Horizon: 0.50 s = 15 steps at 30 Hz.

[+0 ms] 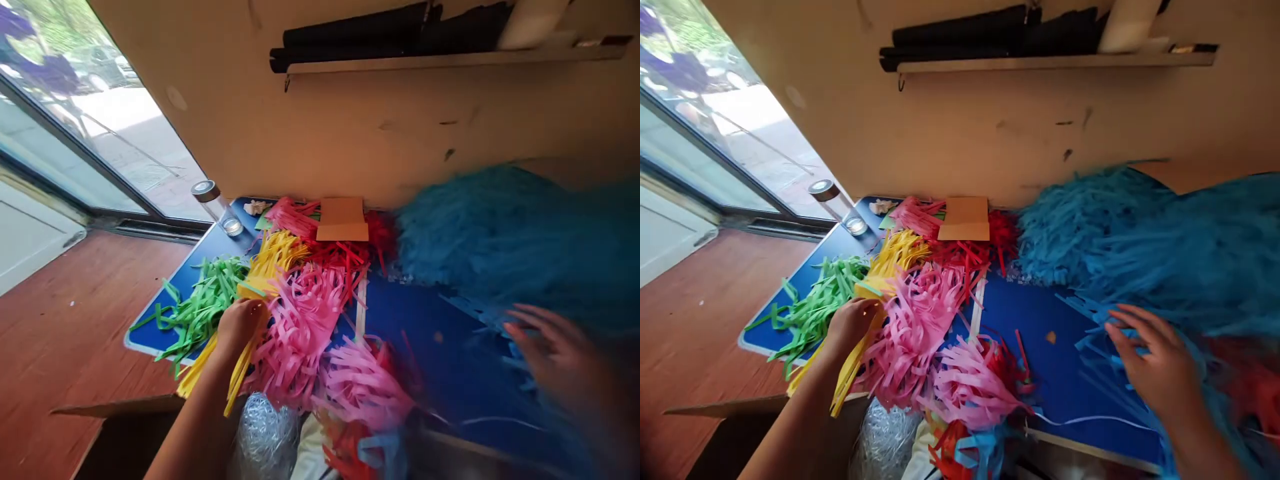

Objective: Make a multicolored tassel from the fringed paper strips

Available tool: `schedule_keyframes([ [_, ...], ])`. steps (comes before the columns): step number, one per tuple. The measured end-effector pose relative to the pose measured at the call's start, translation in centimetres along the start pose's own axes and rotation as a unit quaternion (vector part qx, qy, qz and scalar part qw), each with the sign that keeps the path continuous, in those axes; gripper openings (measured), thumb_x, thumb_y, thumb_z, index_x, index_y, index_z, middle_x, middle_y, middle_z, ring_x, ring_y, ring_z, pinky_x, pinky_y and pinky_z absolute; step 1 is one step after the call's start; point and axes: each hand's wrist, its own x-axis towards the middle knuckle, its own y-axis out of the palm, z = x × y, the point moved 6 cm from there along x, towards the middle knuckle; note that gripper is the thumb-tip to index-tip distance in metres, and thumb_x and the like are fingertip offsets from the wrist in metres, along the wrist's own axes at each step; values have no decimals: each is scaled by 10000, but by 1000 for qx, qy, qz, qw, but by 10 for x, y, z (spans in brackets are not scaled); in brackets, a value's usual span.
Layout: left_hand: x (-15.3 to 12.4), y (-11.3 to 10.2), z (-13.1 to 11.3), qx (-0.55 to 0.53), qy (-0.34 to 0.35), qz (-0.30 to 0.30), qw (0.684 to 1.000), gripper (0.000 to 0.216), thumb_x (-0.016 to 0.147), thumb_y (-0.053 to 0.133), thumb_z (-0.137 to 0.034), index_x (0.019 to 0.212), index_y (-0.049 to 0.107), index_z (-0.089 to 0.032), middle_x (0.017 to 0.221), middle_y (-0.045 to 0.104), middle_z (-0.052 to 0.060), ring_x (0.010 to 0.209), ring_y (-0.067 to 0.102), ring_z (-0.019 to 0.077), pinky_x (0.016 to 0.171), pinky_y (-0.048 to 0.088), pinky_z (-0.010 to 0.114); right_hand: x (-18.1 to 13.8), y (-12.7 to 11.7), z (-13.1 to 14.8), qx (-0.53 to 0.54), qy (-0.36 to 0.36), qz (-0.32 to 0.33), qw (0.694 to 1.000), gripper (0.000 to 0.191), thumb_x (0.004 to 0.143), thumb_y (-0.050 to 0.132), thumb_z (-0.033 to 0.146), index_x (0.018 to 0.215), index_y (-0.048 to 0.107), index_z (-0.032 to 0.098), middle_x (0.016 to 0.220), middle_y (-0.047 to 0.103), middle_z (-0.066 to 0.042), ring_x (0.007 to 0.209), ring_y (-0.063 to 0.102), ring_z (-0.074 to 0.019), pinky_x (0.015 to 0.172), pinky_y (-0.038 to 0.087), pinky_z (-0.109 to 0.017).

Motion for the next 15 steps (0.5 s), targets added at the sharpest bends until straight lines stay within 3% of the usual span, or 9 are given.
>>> schedule_keyframes([
  [4,16,17,0,-7,18,36,999,188,765,540,-264,737,722,-225,838,731,67,830,635,238,749,428,293,-8,23,28,52,-13,57,997,331,895,546,566,977,696,283,1153,650,-135,804,671,-216,639,561,-357],
  [9,22,15,8,-49,24,47,997,142,710,569,-226,569,582,-206,645,601,24,671,552,186,658,373,273,-6,67,79,104,-121,131,978,247,916,550,443,1006,697,266,1134,656,-98,979,664,-237,665,583,-321],
  [12,19,11,17,-96,14,46,994,155,724,557,-265,581,531,-208,601,534,-6,611,486,159,617,349,267,-1,86,121,132,-179,180,958,221,938,535,382,1024,694,255,1151,655,-94,1019,653,-221,742,573,-319],
  [15,14,8,28,-153,-2,52,987,183,740,525,-339,610,514,-211,572,496,-28,558,435,141,576,341,261,4,106,184,169,-258,226,924,212,950,518,327,1030,691,234,1115,681,-95,1037,643,-221,885,530,-372],
])
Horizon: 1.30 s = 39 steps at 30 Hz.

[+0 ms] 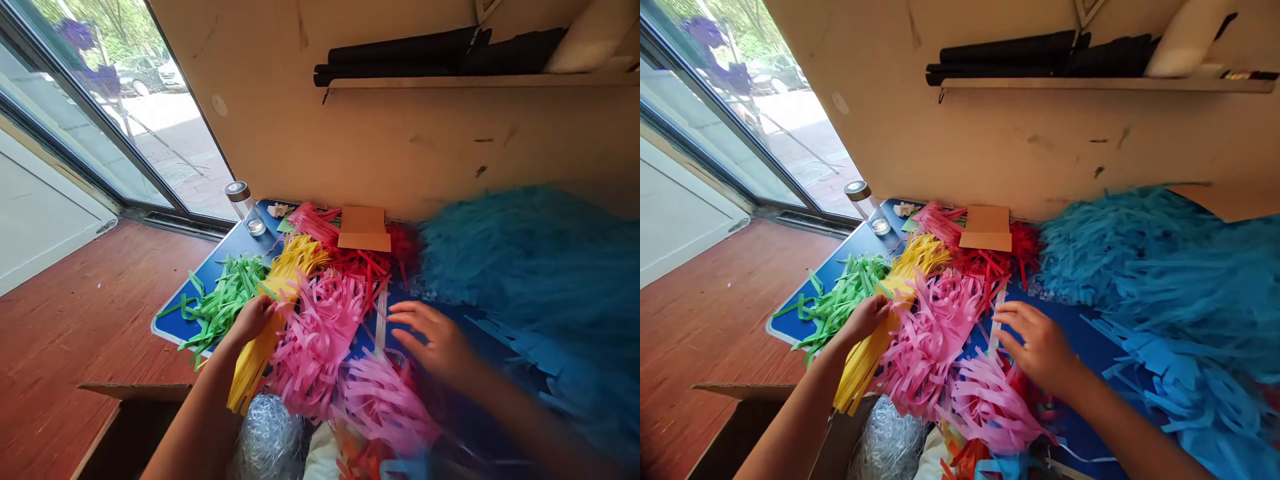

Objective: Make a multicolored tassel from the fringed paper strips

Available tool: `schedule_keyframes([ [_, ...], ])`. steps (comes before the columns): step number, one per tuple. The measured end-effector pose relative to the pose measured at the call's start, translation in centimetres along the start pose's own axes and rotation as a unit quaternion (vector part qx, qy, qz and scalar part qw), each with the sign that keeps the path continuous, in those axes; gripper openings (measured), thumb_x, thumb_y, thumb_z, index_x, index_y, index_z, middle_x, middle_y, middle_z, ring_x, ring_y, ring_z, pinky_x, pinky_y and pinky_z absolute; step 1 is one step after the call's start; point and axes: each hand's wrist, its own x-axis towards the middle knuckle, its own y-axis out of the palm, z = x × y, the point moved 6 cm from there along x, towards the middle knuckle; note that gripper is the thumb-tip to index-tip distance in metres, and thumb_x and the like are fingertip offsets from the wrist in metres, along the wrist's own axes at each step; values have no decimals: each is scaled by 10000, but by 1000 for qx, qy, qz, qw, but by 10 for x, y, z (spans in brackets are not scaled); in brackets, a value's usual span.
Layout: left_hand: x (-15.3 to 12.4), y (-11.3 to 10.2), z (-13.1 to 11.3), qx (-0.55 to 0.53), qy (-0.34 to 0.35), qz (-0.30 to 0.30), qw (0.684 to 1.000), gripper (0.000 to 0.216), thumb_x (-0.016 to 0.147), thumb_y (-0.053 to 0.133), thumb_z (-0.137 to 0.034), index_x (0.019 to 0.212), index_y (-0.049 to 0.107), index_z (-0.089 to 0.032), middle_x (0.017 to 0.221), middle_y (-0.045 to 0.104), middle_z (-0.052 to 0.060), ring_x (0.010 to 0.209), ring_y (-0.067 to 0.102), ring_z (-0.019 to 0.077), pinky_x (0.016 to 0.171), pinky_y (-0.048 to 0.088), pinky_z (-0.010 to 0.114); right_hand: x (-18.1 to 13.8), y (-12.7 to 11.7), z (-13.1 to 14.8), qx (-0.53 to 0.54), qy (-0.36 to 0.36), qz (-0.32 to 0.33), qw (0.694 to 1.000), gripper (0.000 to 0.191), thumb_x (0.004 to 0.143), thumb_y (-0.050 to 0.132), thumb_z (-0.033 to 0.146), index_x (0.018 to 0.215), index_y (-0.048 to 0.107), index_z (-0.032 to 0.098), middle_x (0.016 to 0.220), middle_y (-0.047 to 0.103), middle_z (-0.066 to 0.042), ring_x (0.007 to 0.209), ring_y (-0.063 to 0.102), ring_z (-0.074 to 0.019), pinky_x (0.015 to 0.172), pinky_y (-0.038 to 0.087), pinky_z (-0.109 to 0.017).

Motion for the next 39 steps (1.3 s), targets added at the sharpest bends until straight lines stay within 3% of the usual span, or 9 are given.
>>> schedule_keyframes([
  [6,-4,-9,4,-105,-12,1,994,278,693,537,-472,665,549,-196,600,535,-25,578,470,141,570,381,258,80,118,88,58,-217,179,958,340,894,579,234,1230,610,192,1353,582,-108,1217,542,-258,1037,414,-431],
  [9,-5,-12,6,-145,-27,-3,989,292,677,540,-487,668,543,-195,573,507,-41,549,452,128,548,366,248,106,177,73,49,-98,271,956,303,769,745,308,1036,701,172,1175,678,-137,1144,575,-322,969,427,-446],
  [11,-5,-13,9,-170,-39,-2,985,280,671,550,-473,673,550,-193,554,488,-52,524,434,117,530,342,239,117,198,55,62,-15,283,957,188,752,754,307,854,721,153,966,726,-128,1000,633,-308,873,457,-400],
  [16,-5,-14,17,-220,-65,4,973,252,658,588,-437,677,563,-187,555,495,-58,510,425,106,518,323,232,133,216,29,140,125,231,955,294,926,492,229,743,696,123,697,694,-53,616,617,-156,598,432,-259],
  [21,-5,-12,18,-248,-80,15,965,247,650,617,-419,686,579,-177,557,501,-60,502,406,93,507,306,224,132,223,35,255,200,165,931,141,862,611,235,860,705,130,749,682,-17,668,600,-123,607,432,-218],
  [27,-6,-5,20,-282,-104,25,954,263,617,635,-426,691,577,-181,547,493,-69,466,390,81,476,283,217,121,239,45,387,279,185,859,187,836,599,141,992,702,148,654,635,31,525,557,-90,503,434,-195],
  [33,-3,0,24,-309,-110,14,945,255,598,624,-427,681,560,-194,529,480,-74,464,402,86,476,296,213,113,252,48,472,381,199,770,166,915,469,146,929,632,118,579,608,44,316,419,-46,318,279,-172],
  [36,-3,-1,25,-314,-107,13,943,230,600,619,-402,677,559,-193,522,480,-72,468,402,86,476,295,209,110,253,50,503,404,185,741,122,920,492,146,938,612,135,538,574,78,305,404,-36,312,276,-155],
  [39,-4,-1,23,-314,-101,17,944,216,604,613,-386,671,557,-188,525,481,-71,464,391,78,473,287,206,110,254,51,525,418,173,721,140,905,562,184,783,608,133,525,567,72,310,388,-21,307,254,-144],
])
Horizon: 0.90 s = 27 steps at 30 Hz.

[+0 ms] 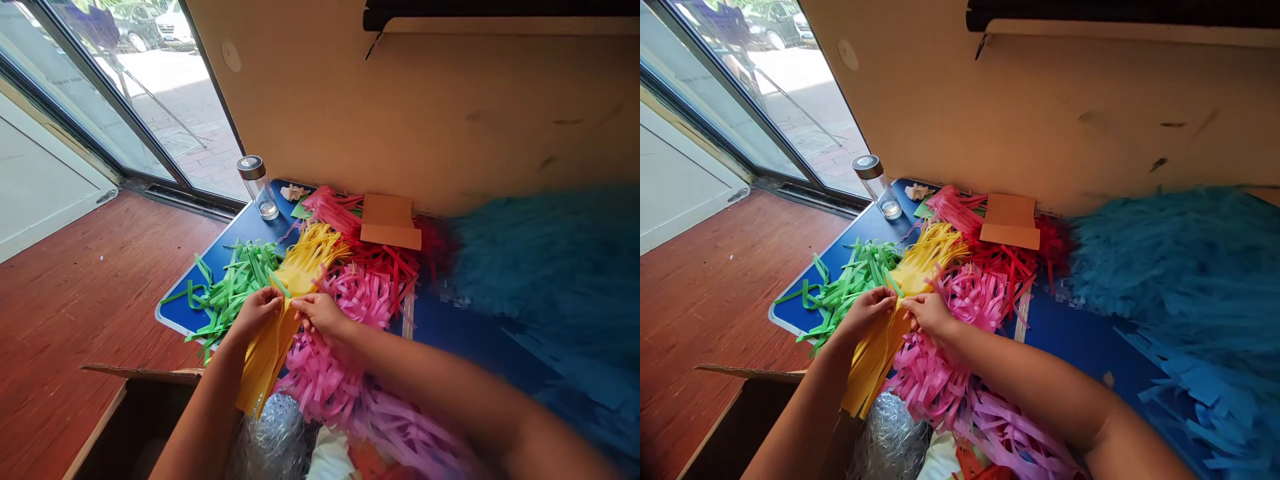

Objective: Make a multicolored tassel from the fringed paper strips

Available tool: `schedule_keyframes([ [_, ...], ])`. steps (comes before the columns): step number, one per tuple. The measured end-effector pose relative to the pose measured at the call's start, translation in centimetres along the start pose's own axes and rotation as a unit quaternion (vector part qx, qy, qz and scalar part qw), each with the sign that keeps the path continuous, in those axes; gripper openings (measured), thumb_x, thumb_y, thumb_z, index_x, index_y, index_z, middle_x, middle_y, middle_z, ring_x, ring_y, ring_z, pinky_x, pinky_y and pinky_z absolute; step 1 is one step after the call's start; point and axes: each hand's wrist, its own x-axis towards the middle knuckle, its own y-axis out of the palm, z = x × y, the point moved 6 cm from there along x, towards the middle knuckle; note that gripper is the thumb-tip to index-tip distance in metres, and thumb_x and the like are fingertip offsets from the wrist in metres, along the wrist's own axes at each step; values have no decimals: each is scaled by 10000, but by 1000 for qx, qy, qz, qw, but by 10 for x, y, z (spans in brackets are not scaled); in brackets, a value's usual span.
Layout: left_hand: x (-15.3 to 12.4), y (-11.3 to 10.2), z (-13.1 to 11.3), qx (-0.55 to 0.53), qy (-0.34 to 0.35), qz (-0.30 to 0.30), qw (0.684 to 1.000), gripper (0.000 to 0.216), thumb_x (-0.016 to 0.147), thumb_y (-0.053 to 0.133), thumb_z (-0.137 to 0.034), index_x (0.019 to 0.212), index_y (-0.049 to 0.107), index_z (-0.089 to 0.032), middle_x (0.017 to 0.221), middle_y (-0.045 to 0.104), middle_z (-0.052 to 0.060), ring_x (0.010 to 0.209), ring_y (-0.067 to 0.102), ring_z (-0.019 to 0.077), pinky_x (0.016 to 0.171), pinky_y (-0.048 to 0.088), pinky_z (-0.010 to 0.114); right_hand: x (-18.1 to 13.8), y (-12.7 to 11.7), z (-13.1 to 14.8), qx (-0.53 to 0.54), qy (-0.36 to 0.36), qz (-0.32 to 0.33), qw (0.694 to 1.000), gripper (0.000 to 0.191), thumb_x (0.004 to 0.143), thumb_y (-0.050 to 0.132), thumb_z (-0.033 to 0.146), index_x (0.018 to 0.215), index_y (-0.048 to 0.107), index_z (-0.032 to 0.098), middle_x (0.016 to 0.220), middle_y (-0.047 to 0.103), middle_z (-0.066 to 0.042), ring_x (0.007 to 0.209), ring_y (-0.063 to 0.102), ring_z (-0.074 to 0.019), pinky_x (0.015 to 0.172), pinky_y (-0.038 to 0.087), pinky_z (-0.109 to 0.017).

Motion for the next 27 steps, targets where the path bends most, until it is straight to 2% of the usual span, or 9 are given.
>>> schedule_keyframes([
  [3,1,1,0,7,6,4,1000,218,614,605,-391,677,555,-188,529,482,-70,459,394,78,468,291,207,4,2,-2,21,16,-6,1000,230,889,571,172,662,570,132,491,550,62,302,363,-18,298,234,-145],
  [7,2,-1,-1,30,27,-6,999,232,631,597,-418,668,556,-192,534,493,-60,468,431,92,478,336,218,8,0,-6,39,22,-29,999,173,859,542,122,688,553,142,475,537,71,294,346,-22,291,216,-141],
  [10,-3,-5,-7,65,59,-43,995,224,654,601,-416,673,568,-195,583,528,-35,513,466,114,493,373,232,8,-5,-6,44,1,-47,998,155,833,518,110,686,516,158,481,522,83,295,352,-24,291,218,-141],
  [13,-14,-5,-20,107,108,-89,984,198,689,644,-394,707,595,-203,717,568,-3,651,522,141,575,420,245,6,-9,-4,43,-34,-52,997,135,814,522,139,684,499,168,497,506,95,303,359,-24,298,237,-141],
  [16,-24,7,-38,197,188,-84,959,184,754,654,-388,760,618,-208,769,570,8,703,543,153,610,437,254,5,-12,-2,34,-67,-56,996,56,792,549,169,737,535,171,516,495,103,314,364,-27,305,252,-144],
  [19,-27,19,-50,301,266,-92,911,191,825,604,-392,793,601,-203,753,576,12,692,566,163,626,456,274,4,-14,-2,23,-83,-55,995,37,787,542,178,751,552,174,499,472,104,311,347,-33,306,245,-154],
  [22,-26,23,-50,330,281,-98,896,178,841,596,-376,811,606,-201,783,594,22,701,590,169,653,470,289,4,-15,-1,17,-89,-50,995,85,789,544,204,709,525,184,458,432,109,305,324,-38,313,236,-162],
  [27,-27,28,-44,408,254,-88,873,198,835,618,-400,841,632,-202,861,618,42,739,623,187,649,471,297,6,-19,-3,13,-92,-54,994,113,781,560,237,690,511,191,418,406,113,312,331,-53,324,241,-170],
])
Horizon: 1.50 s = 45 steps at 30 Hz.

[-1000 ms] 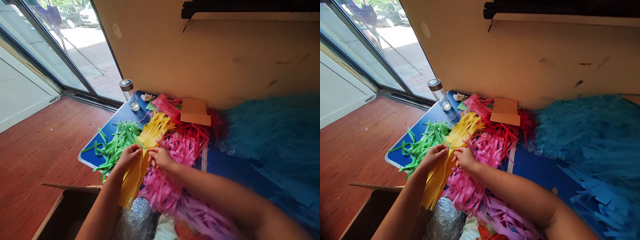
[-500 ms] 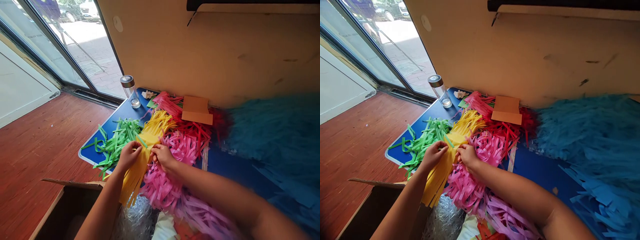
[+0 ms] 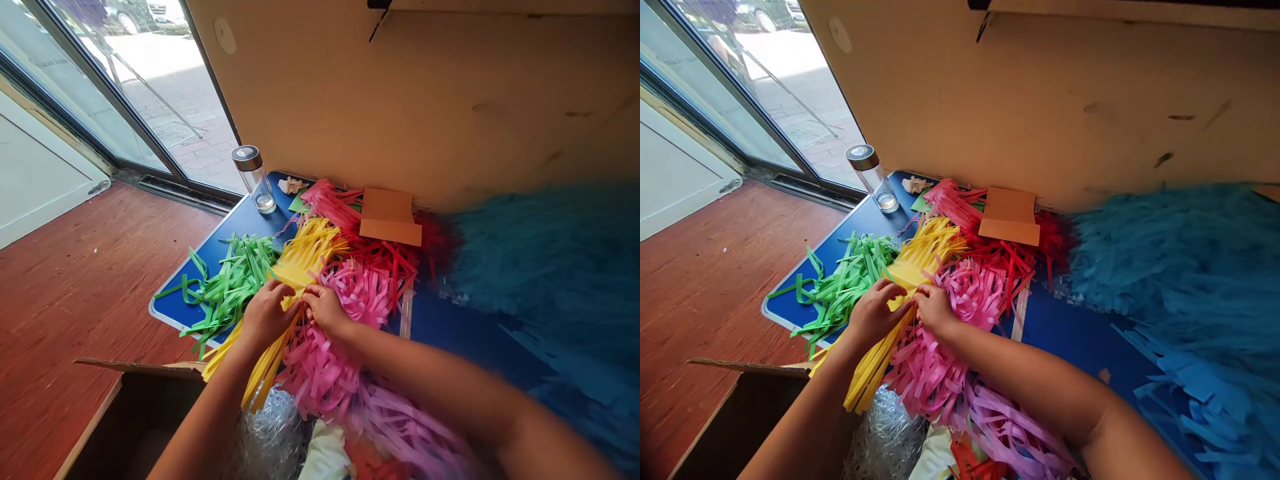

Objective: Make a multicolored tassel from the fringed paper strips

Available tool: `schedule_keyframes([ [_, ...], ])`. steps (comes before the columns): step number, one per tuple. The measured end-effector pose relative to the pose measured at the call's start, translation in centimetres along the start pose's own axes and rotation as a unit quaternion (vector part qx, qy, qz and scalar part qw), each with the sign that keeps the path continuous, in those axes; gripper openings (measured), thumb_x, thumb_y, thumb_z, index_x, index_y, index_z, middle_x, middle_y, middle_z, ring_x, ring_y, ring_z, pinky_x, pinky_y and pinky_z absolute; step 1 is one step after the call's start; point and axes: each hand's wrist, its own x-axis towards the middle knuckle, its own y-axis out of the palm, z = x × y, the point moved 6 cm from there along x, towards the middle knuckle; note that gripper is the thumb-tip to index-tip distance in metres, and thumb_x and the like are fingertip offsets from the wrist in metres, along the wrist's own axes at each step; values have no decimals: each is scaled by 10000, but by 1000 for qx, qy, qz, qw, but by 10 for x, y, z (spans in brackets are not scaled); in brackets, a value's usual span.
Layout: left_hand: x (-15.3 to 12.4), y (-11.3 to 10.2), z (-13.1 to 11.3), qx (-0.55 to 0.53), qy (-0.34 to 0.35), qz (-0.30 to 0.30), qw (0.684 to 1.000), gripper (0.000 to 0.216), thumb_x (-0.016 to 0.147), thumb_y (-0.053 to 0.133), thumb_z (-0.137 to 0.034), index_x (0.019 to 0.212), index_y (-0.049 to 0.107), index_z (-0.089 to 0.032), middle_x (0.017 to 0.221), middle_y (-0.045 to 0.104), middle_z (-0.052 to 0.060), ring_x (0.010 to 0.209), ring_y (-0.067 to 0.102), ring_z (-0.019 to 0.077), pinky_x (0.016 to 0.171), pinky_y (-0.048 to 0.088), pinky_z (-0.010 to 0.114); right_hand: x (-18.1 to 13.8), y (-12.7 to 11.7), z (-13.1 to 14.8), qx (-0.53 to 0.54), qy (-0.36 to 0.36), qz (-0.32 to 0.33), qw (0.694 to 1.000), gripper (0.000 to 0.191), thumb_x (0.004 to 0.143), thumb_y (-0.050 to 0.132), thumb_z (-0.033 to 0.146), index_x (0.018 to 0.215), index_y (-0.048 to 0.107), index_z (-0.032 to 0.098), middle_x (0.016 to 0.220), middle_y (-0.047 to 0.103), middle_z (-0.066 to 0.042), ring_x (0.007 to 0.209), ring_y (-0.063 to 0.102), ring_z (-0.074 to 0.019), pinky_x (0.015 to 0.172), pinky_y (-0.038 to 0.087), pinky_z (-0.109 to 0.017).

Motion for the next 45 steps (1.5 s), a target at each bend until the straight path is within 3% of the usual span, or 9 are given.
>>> schedule_keyframes([
  [12,0,2,0,49,-23,13,998,164,852,556,-334,795,654,-215,839,627,36,722,618,168,651,454,281,2,-1,1,9,11,-5,1000,124,769,552,230,661,517,180,475,448,92,338,332,-44,319,239,-167],
  [18,-2,3,-7,74,-31,14,997,210,821,605,-422,853,625,-216,868,639,45,782,636,198,654,457,286,5,-4,-4,7,19,-10,1000,140,754,554,266,647,503,191,417,380,109,328,296,-55,334,237,-182],
  [25,0,6,-8,126,-27,17,992,167,843,581,-347,812,687,-222,878,661,59,813,650,220,641,438,290,5,-9,-3,-28,-5,-29,999,159,730,531,257,599,473,187,435,318,118,380,236,-46,392,223,-186],
  [32,2,2,-6,159,-49,-20,986,162,860,528,-307,808,639,-201,894,666,86,835,634,247,704,425,336,7,-8,2,-135,-30,-38,990,107,792,497,209,712,558,173,459,414,84,403,377,-95,446,322,-223],
  [35,1,4,-7,180,-64,-39,981,112,828,543,-265,857,618,-188,870,678,107,868,623,296,798,392,415,-7,-10,15,-197,-76,-44,977,33,769,559,157,756,588,168,613,554,24,572,520,-133,587,427,-252],
  [37,0,8,-9,184,-62,-35,980,113,790,568,-222,887,617,-195,860,691,98,876,620,307,806,370,433,-23,-7,29,-302,-158,-25,940,74,780,591,154,844,625,166,822,634,-39,771,581,-174,735,461,-289],
  [38,-1,10,-9,185,-60,-31,980,118,777,573,-206,886,620,-202,858,696,92,876,621,306,798,365,431,-31,-3,36,-379,-211,-8,901,107,810,581,168,899,639,166,925,645,-69,866,586,-199,795,461,-312],
  [41,0,6,-6,186,-67,-35,980,83,798,549,-205,837,621,-219,865,700,81,880,625,298,781,356,421,-51,10,46,-582,-352,50,732,214,905,502,220,1043,647,147,1098,639,-128,1035,557,-260,919,431,-395],
  [45,5,-9,3,189,-112,-76,973,124,851,486,-224,894,601,-206,902,698,82,875,635,270,779,364,398,-49,19,46,-648,-435,101,617,406,901,572,326,1231,587,90,1291,582,-177,1229,466,-293,1096,275,-454],
])
